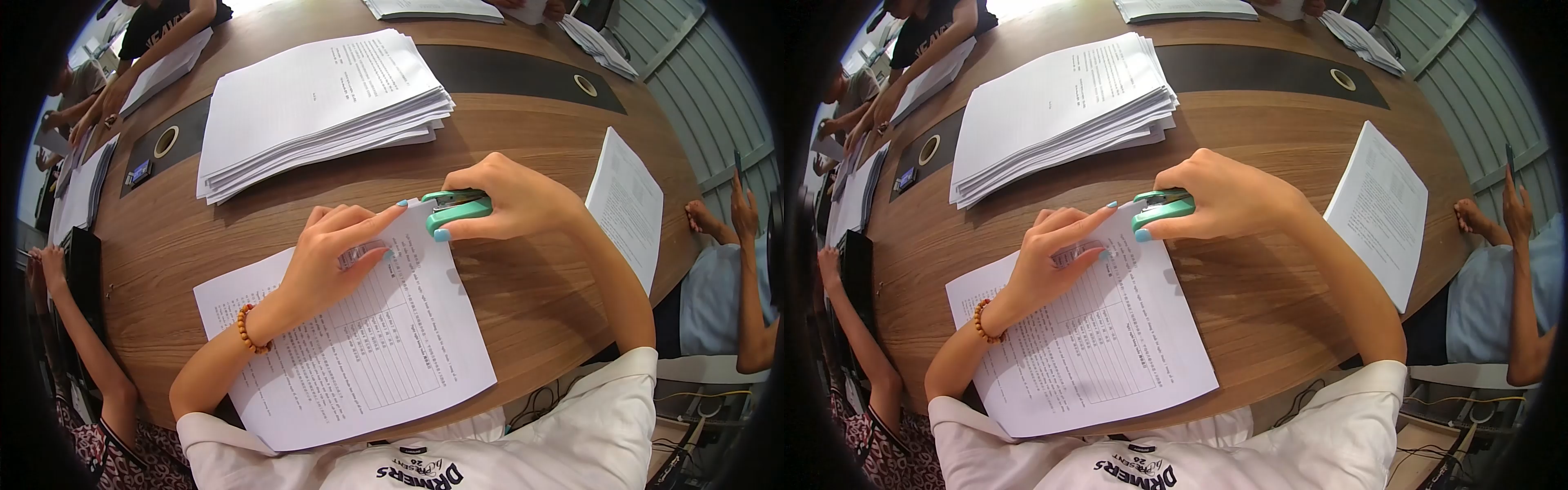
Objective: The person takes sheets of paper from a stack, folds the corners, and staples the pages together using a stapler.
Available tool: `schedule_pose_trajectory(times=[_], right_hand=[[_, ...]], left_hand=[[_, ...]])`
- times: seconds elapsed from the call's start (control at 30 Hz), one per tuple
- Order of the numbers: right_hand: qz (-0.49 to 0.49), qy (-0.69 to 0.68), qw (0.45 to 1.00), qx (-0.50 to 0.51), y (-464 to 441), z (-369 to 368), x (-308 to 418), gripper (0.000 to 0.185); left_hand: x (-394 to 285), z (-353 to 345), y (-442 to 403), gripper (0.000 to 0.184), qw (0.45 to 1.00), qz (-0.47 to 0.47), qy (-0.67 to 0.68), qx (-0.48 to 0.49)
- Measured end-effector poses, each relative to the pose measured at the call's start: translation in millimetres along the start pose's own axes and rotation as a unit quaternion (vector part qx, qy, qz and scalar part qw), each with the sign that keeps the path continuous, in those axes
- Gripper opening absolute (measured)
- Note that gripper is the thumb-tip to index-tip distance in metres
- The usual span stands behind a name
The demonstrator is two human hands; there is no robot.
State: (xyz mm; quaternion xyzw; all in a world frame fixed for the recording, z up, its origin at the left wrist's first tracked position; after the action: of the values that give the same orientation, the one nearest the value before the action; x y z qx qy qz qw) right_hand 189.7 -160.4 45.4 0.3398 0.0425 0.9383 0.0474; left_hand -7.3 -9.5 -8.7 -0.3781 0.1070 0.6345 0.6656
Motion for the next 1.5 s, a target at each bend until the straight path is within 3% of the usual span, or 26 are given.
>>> schedule_pose_trajectory(times=[0.47,0.57,0.63,0.87,0.93,0.97,1.03,1.17,1.23,1.37,1.5], right_hand=[[0.063,0.005,0.998,0.009,-6,0,0,0.035],[0.105,0.021,0.994,-0.021,-7,-5,-7,0.035],[0.104,0.019,0.994,-0.025,-9,-3,-7,0.038],[0.114,0.026,0.993,-0.024,-13,-2,-12,0.04],[0.124,0.032,0.991,-0.033,-13,-2,-10,0.04],[0.133,0.036,0.99,-0.043,-13,-1,-9,0.04],[0.124,0.043,0.991,-0.031,-13,2,-6,0.041],[0.129,0.052,0.99,-0.032,-14,0,-11,0.043],[0.129,0.07,0.989,-0.03,-14,0,-10,0.043],[0.181,0.065,0.979,-0.065,-16,-10,-21,0.043],[0.146,0.115,0.982,-0.023,-16,-12,-23,0.037]], left_hand=[[-1,0,0,0.057,1.0,0.009,-0.004,0.004],[-1,0,-1,0.058,1.0,0.007,-0.001,0.005],[-3,2,-2,0.052,1.0,-0.009,-0.001,-0.003],[-3,4,-4,0.055,1.0,0.01,0.02,0.002],[-4,10,-14,0.048,0.971,0.16,0.174,0.022],[-4,13,-23,0.048,0.972,0.16,0.173,0.018],[-6,16,-41,0.036,0.994,0.053,0.09,0.044],[-3,10,-52,0.029,0.988,0.069,0.132,0.039],[-1,4,-50,0.029,0.992,0.02,0.123,0.02],[-8,-9,-40,0.027,0.988,0.076,0.138,0.007],[-3,-6,-43,0.025,0.988,0.082,0.132,0.006]])
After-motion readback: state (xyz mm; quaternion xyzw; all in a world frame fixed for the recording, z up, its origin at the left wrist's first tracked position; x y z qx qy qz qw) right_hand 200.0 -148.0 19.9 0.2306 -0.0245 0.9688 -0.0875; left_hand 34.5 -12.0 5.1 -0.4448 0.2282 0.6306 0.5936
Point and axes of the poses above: each hand's wrist, its own y-axis away from the middle knuckle, its own z-axis out of the back of the hand, x = y × z, the point moved 1 cm from there along -y, towards the middle knuckle
